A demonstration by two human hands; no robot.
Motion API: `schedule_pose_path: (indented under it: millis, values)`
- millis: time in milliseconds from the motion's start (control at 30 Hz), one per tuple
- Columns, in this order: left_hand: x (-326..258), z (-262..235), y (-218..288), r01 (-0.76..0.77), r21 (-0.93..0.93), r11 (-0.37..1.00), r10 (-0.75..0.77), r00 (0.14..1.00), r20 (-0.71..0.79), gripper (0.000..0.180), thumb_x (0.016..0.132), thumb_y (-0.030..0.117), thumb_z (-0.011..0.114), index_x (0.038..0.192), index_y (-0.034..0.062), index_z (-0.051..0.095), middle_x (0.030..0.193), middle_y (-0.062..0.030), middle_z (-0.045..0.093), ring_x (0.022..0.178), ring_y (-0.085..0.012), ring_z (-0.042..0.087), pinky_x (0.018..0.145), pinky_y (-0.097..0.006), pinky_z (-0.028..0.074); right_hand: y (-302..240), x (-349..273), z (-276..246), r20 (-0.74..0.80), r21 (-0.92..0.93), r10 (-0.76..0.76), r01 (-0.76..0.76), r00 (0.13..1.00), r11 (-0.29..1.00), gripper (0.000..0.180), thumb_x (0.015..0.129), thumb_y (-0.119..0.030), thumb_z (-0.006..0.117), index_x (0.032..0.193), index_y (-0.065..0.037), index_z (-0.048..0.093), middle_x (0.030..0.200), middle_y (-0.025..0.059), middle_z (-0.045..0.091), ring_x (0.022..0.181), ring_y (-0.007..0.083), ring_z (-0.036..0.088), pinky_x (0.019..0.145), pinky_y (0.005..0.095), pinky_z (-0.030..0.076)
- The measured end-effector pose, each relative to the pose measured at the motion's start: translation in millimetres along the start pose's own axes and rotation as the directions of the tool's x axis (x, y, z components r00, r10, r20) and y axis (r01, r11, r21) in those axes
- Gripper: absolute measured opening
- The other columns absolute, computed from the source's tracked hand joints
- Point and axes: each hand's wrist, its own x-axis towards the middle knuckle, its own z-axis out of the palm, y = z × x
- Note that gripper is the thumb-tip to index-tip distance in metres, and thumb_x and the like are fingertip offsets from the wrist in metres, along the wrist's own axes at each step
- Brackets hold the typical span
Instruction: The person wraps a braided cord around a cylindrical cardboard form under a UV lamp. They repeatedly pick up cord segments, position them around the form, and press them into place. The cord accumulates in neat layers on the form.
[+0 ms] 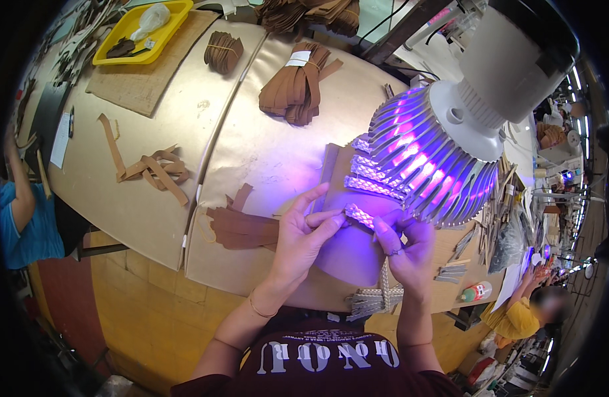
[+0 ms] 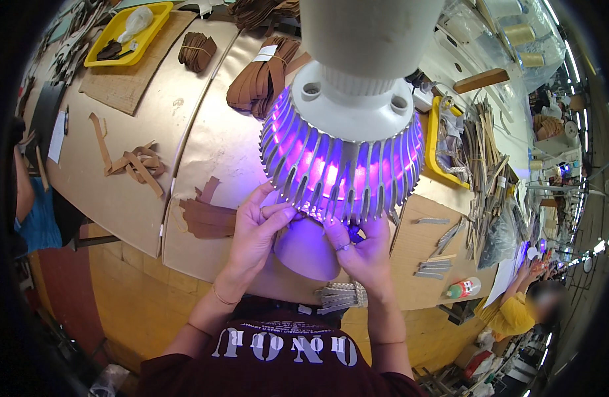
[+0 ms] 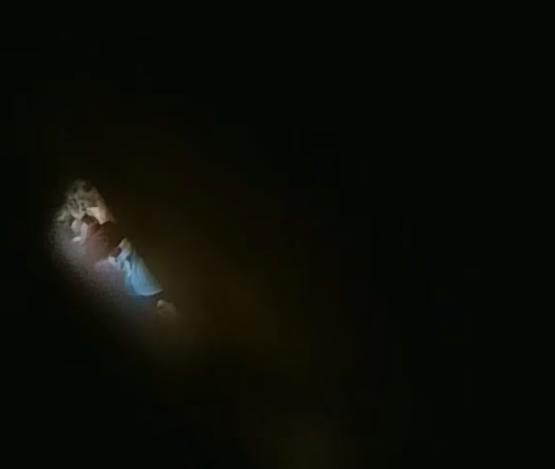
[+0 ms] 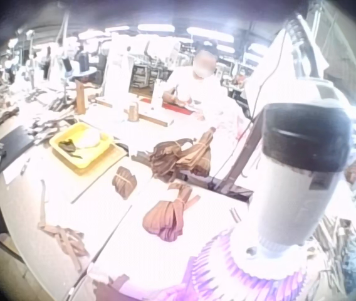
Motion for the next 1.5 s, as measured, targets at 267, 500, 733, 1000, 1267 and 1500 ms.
schedule_pose_path:
  millis: [267, 500, 733, 1000, 1267, 1500]
  values:
    - [-1, -3, 0, 0.009, -0.007, 1.000, -0.009, 1.000, 0.010, 0.059, 0.090, -0.004, 0.062, 0.143, 0.0005, 0.036, 0.103, -0.0148, 0.070, 0.094, -0.0126, 0.066, 0.085, -0.023, 0.053, 1, 2, 4, 0.033, -0.237, -0.091, 0.097, 0.995, 0.967, 0.018, 0.087, -0.007, 0.069, 0.103, 0.001, 0.066, 0.081, 0.0088, 0.071, 0.066, 0.0118, 0.066, 0.057, 0.0276, 0.049]
    - [-1, -5, 0, 0.022, -0.057, 0.998, -0.021, 1.000, 0.022, 0.059, 0.089, -0.004, 0.063, 0.143, 0.0013, 0.038, 0.102, -0.0143, 0.070, 0.092, -0.0125, 0.067, 0.085, -0.023, 0.054, 1, 2, 5, 0.039, -0.361, -0.071, 0.080, 0.997, 0.929, 0.020, 0.085, -0.011, 0.071, 0.101, -0.001, 0.066, 0.079, 0.0113, 0.070, 0.063, 0.0191, 0.067, 0.056, 0.0307, 0.050]
    - [-1, -4, 1, 0.033, -0.067, 0.997, -0.032, 0.999, 0.015, 0.057, 0.089, -0.004, 0.063, 0.141, 0.0006, 0.039, 0.102, -0.0136, 0.070, 0.094, -0.0128, 0.067, 0.086, -0.023, 0.053, 4, 3, 7, 0.058, -0.328, -0.125, 0.137, 0.990, 0.935, 0.024, 0.087, -0.001, 0.068, 0.093, -0.006, 0.046, 0.074, -0.0011, 0.057, 0.062, 0.0021, 0.049, 0.054, 0.0176, 0.036]
    - [0, -9, 0, 0.039, -0.121, 0.992, -0.035, 0.999, 0.040, 0.057, 0.090, -0.003, 0.063, 0.142, 0.0004, 0.039, 0.100, -0.0118, 0.071, 0.093, -0.0107, 0.066, 0.085, -0.022, 0.051, 6, 3, 7, 0.067, -0.353, -0.137, 0.152, 0.988, 0.923, 0.026, 0.086, 0.000, 0.068, 0.094, -0.005, 0.044, 0.076, -0.0001, 0.057, 0.064, 0.0026, 0.048, 0.056, 0.0183, 0.038]
    - [3, -6, 0, -0.024, -0.011, 1.000, 0.023, 0.999, -0.036, 0.052, 0.090, 0.002, 0.067, 0.136, -0.0013, 0.044, 0.092, -0.0079, 0.072, 0.084, -0.0075, 0.065, 0.077, -0.020, 0.050, 9, 5, 11, 0.082, -0.400, -0.185, 0.202, 0.979, 0.894, 0.024, 0.086, 0.001, 0.068, 0.093, -0.002, 0.045, 0.076, 0.0022, 0.057, 0.068, 0.0047, 0.052, 0.061, 0.0197, 0.042]
    - [4, -2, -6, -0.090, 0.136, 0.987, 0.104, 0.990, -0.099, 0.047, 0.087, 0.002, 0.071, 0.128, -0.0031, 0.048, 0.091, -0.0056, 0.072, 0.084, -0.0054, 0.063, 0.074, -0.019, 0.049, -1, 7, 17, 0.091, -0.567, -0.236, 0.245, 0.968, 0.786, 0.023, 0.083, 0.002, 0.068, 0.094, 0.000, 0.048, 0.068, 0.0007, 0.052, 0.059, 0.0046, 0.045, 0.051, 0.0212, 0.037]
